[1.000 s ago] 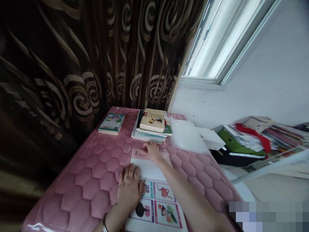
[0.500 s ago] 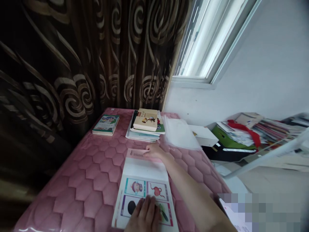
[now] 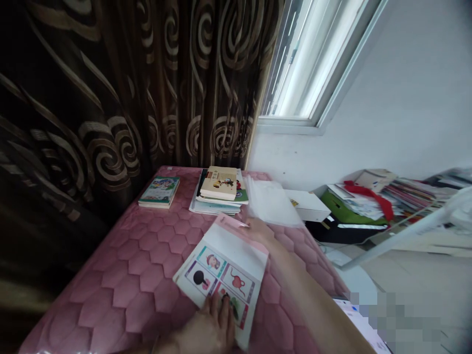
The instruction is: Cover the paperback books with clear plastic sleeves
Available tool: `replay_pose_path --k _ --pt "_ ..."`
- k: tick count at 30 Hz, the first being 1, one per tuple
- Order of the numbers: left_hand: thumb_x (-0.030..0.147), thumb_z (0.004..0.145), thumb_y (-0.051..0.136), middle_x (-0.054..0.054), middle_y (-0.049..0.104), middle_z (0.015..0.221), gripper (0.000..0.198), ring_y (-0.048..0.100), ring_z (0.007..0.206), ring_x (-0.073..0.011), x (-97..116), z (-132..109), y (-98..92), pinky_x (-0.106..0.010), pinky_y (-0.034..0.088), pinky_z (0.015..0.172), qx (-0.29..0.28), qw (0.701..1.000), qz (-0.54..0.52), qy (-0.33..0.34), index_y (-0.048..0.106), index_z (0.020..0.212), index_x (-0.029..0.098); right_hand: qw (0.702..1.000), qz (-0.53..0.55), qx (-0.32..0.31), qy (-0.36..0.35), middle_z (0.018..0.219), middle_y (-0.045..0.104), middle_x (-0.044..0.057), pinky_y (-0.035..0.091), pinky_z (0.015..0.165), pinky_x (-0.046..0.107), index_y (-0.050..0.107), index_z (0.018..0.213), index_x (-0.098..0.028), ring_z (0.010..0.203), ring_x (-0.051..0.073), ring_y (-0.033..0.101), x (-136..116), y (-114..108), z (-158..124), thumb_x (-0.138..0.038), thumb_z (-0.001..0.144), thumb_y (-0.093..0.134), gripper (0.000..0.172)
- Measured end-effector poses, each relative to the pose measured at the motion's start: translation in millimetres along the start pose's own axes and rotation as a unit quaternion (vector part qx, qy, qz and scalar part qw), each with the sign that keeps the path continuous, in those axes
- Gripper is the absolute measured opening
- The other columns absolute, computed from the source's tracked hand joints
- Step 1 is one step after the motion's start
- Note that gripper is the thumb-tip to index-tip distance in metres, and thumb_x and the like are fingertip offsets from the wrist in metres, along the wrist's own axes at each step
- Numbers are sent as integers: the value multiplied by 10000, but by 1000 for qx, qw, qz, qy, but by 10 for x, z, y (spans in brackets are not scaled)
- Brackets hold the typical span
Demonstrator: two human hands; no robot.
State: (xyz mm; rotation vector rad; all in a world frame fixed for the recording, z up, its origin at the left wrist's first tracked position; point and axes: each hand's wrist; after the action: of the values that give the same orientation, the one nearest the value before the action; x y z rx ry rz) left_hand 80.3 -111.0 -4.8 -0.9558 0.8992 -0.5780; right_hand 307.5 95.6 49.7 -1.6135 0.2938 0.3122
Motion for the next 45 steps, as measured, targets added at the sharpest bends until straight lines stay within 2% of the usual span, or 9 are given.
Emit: replay_pose_path --k 4,9,19,25,31,33,37,40,45 --pt "96 843 493 -116 642 1227 427 555 1189 -221 -579 -211 -83 -377 460 982 -13 997 -61 -53 560 1259 166 998 50 29 32 554 586 43 302 501 270 556 552 -183 568 167 550 334 -86 -337 -352 828 533 325" --pt "-22 815 438 -7 638 1249 480 539 1209 -118 -1136 -361 66 -271 447 1025 -12 962 -209 -176 630 1144 271 994 85 33 67 432 457 -2 264 459 270 412 435 -210 483 160 495 517 40 -788 -363 782 565 409" --pt "-18 710 430 -7 704 1115 427 647 1048 -133 -1308 -195 185 -303 497 961 5 835 -452 -312 732 841 253 981 141 99 87 435 442 -20 260 464 264 374 450 -228 484 156 502 585 212 -866 -455 750 521 404" --pt "153 749 509 -44 713 1027 214 666 931 -161 -1460 -14 294 -302 510 880 53 771 -432 -466 696 838 207 972 189 88 109 444 491 -10 322 466 271 454 463 -223 519 181 532 585 175 -869 -457 711 560 356" --pt "267 711 584 -17 729 890 222 669 779 -169 -1472 -18 427 -267 514 733 28 716 -449 -534 695 894 211 890 445 35 98 829 715 46 522 682 318 670 853 -205 797 240 662 687 182 -901 -511 699 618 347" --pt "295 723 583 -16 732 892 232 668 777 -173 -1459 -38 416 -269 508 728 31 721 -445 -530 700 907 215 869 482 14 109 1001 713 83 536 735 339 653 1061 -214 895 254 670 621 146 -936 -592 790 516 484" --pt "311 743 578 -15 730 924 221 671 780 -170 -1434 -47 391 -269 507 744 42 731 -435 -524 705 903 227 888 457 -49 14 1180 654 125 508 828 403 456 1368 -230 1049 272 632 223 26 -1000 -657 894 39 762" --pt "306 755 579 -18 728 932 212 671 800 -170 -1425 -45 394 -263 508 756 48 739 -427 -519 709 903 227 912 389 -90 -97 1323 565 115 436 959 441 359 1435 -231 1237 261 506 -165 21 -1020 -581 909 -40 747" --pt "218 757 568 -33 730 925 201 665 846 -181 -1427 -45 391 -263 510 773 50 749 -421 -510 720 889 221 945 198 -106 -239 1548 235 -10 216 1143 434 302 1456 -320 1429 194 171 -641 265 -1039 -515 968 172 541"
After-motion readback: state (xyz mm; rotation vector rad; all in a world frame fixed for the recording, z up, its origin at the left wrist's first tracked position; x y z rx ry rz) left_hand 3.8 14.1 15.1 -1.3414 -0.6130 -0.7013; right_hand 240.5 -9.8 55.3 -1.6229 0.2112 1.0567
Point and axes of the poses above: each hand's wrist, its own z-axis towards the middle knuckle, its own y-axis out of the palm, x = y × z
